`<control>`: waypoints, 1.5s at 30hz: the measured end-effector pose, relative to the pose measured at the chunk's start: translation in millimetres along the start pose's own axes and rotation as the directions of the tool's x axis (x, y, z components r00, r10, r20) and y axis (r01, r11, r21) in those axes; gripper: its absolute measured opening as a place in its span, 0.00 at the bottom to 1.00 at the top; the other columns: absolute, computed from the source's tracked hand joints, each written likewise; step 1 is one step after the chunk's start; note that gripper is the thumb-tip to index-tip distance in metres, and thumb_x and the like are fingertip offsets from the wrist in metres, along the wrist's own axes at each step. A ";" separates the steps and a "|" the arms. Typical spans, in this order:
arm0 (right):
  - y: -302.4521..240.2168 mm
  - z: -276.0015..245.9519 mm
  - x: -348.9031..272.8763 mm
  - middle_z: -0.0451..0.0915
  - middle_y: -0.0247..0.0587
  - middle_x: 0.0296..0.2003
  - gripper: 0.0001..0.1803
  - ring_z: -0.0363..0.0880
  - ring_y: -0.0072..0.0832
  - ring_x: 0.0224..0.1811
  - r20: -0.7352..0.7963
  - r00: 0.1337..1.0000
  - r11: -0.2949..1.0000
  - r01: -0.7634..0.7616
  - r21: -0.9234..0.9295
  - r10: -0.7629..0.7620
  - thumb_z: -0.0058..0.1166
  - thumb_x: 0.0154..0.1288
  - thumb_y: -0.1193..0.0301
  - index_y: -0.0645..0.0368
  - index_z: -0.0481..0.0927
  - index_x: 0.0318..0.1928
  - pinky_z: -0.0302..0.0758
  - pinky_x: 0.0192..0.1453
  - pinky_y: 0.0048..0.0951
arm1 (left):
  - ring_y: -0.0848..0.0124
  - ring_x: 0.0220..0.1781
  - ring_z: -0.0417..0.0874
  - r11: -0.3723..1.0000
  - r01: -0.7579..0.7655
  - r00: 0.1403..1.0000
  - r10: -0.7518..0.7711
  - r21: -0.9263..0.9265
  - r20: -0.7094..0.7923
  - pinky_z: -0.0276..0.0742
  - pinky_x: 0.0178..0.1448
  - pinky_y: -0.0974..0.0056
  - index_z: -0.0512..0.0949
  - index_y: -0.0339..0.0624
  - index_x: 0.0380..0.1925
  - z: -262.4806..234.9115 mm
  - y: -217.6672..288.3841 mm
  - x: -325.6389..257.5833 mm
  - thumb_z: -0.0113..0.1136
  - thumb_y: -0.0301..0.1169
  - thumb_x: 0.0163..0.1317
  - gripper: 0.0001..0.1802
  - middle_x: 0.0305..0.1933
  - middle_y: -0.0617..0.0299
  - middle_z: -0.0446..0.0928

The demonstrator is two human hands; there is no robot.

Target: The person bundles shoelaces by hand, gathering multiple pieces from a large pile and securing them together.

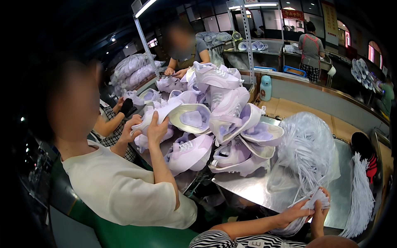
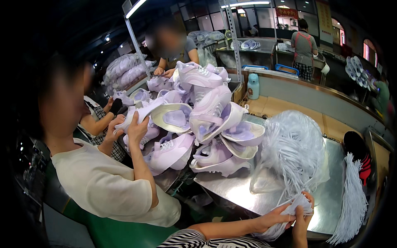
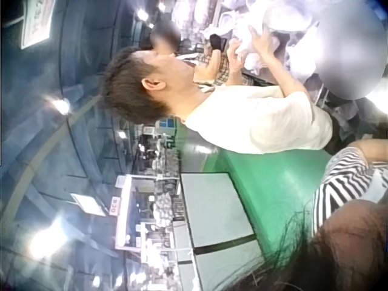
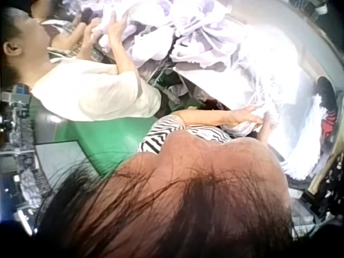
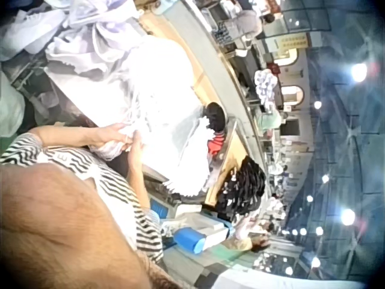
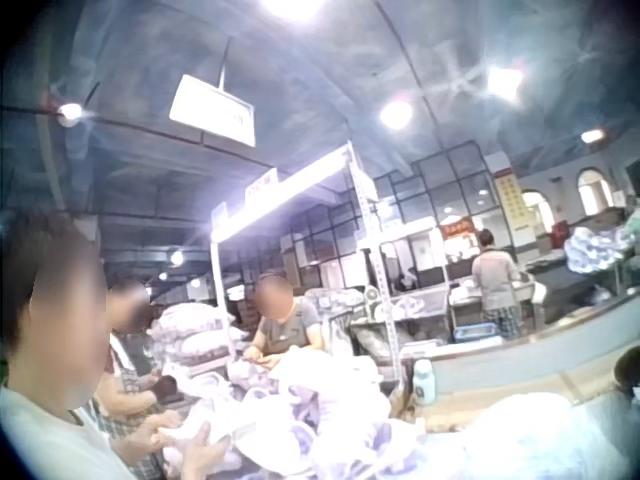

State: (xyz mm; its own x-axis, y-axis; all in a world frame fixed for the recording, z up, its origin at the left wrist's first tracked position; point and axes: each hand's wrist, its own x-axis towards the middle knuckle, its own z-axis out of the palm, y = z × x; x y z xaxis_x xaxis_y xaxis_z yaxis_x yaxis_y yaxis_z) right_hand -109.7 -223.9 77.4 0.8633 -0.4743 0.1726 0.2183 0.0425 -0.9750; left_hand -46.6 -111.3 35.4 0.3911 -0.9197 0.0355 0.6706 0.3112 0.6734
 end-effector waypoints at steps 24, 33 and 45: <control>-185.5 -116.9 -75.3 0.75 0.39 0.32 0.16 0.74 0.24 0.31 -0.276 0.677 0.723 0.565 -0.398 -0.682 0.58 0.64 0.61 0.58 0.72 0.45 0.72 0.36 0.22 | 0.62 0.68 0.70 0.884 0.044 0.904 -0.234 0.466 0.359 0.59 0.74 0.57 0.66 0.35 0.60 65.5 0.1 2.6 0.55 0.19 0.64 0.24 0.64 0.47 0.70; -243.1 -244.0 116.8 0.81 0.33 0.38 0.17 0.78 0.19 0.40 -0.022 0.929 0.334 0.110 -0.936 -0.369 0.61 0.65 0.60 0.58 0.79 0.46 0.73 0.46 0.24 | 0.70 0.52 0.80 0.899 0.203 0.979 -0.189 0.389 -0.073 0.73 0.52 0.70 0.71 0.36 0.56 7.0 -2.6 -0.4 0.52 0.24 0.70 0.15 0.47 0.57 0.81; 95.9 -386.9 215.4 0.61 0.66 0.67 0.45 0.62 0.59 0.68 -0.052 0.944 0.033 -0.044 -0.999 -0.326 0.63 0.61 0.59 0.64 0.56 0.71 0.60 0.71 0.47 | 0.71 0.51 0.80 0.926 0.098 0.968 -0.004 0.364 -0.249 0.73 0.59 0.68 0.70 0.33 0.55 -41.5 12.3 -26.3 0.52 0.25 0.71 0.14 0.48 0.56 0.80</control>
State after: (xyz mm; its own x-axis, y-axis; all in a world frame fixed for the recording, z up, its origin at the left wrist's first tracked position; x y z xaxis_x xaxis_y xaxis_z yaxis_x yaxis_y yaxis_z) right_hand -78.9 -662.2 -33.1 0.7199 -0.5074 0.4735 -0.4852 -0.8558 -0.1793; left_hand -22.5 -73.3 12.1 0.5332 -0.8322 -0.1524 0.4301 0.1114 0.8959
